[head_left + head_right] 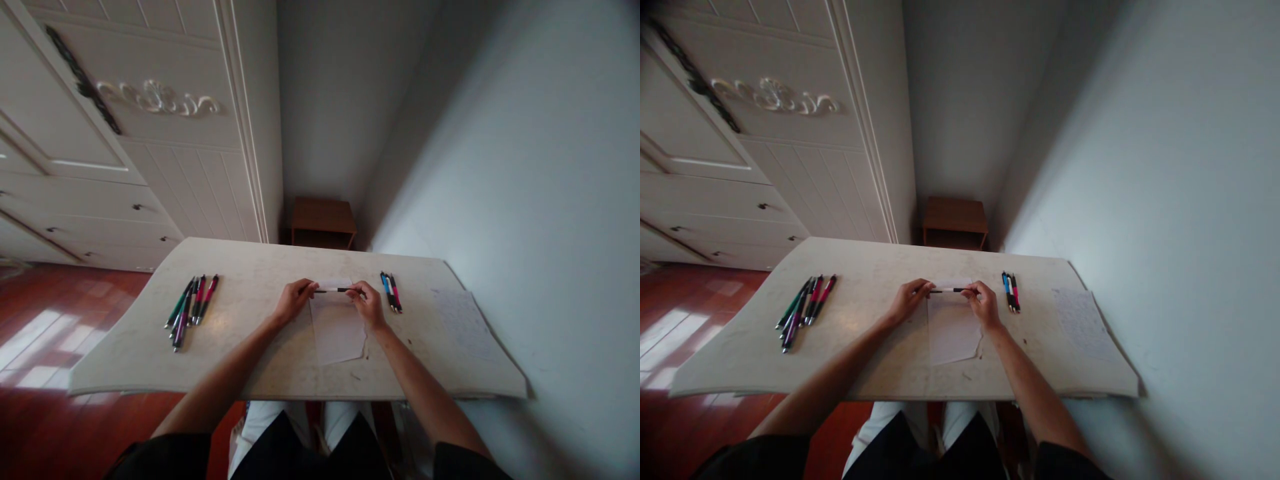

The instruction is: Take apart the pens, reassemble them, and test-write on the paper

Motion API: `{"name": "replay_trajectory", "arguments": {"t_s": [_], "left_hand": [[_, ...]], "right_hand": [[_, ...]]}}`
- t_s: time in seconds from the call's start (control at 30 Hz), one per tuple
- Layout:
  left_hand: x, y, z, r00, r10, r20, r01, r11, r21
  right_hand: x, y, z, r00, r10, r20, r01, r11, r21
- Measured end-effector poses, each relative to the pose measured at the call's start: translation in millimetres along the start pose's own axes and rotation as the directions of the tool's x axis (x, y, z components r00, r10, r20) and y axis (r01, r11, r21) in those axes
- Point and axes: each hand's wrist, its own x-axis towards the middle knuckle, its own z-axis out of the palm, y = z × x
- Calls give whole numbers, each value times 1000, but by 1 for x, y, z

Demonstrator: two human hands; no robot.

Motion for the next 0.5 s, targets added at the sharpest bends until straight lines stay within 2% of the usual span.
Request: {"name": "replay_trajectory", "arguments": {"t_s": [0.17, 0.5], "left_hand": [[1, 2, -1, 999, 16, -49, -20, 996, -85], [1, 0, 0, 989, 98, -107, -107, 991, -81]], "right_hand": [[0, -1, 0, 1000, -18, 1, 18, 999, -37], [0, -6, -2, 1000, -19, 8, 19, 999, -44]]}}
